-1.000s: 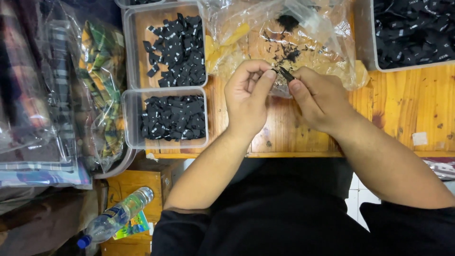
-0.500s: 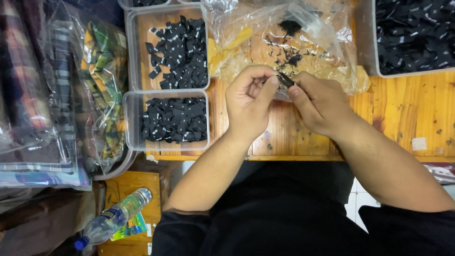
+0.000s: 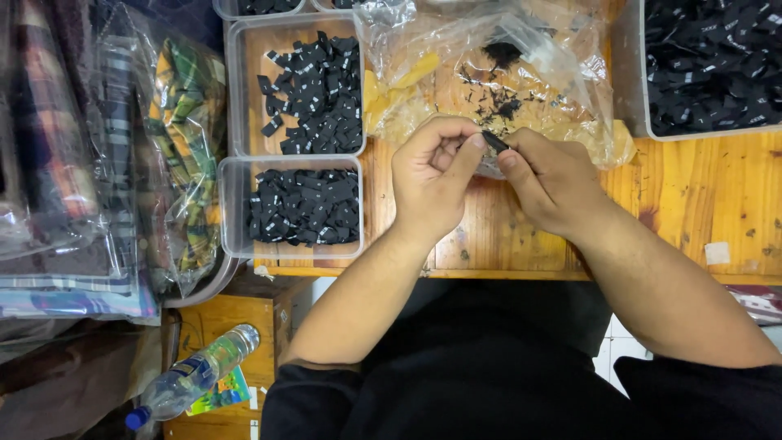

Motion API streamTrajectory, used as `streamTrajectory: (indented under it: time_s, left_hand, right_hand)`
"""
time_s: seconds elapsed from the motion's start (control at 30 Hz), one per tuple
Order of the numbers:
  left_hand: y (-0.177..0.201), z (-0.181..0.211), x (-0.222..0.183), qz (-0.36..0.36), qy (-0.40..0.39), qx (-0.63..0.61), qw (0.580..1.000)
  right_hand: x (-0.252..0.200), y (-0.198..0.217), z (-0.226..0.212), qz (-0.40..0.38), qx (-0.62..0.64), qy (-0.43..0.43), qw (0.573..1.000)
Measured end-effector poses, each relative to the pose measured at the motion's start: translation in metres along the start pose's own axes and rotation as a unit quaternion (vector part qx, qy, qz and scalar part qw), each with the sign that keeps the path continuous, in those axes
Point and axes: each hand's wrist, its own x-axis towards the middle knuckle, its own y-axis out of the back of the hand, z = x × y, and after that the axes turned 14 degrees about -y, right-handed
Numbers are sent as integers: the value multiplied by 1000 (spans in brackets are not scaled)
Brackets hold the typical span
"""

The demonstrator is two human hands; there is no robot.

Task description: Trimming excess threads from small black fabric labels using a pair of thread snips.

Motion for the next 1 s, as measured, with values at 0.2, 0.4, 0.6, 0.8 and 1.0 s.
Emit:
streamTrajectory:
  time_s: [0.2,0.4,0.6,0.8,1.0]
  left_hand:
    - [-2,4,2,-1,3,5,1000]
    - [-4,5,1,-5,5,3,1000]
    - [-4,6,1,-2,8,1,1000]
    - [-3,8,1,-3,9,5,1000]
    - [-4,8,2,-2,8,12,1000]
  right_hand:
    - [0,4,-8,-4,-8,-1,1000]
    - [3,2,0,10,10,14,1000]
    - [4,0,3,16,-1,27,1000]
    - [6,0,2,17,11,42,999]
    - [4,2,2,21,13,51,998]
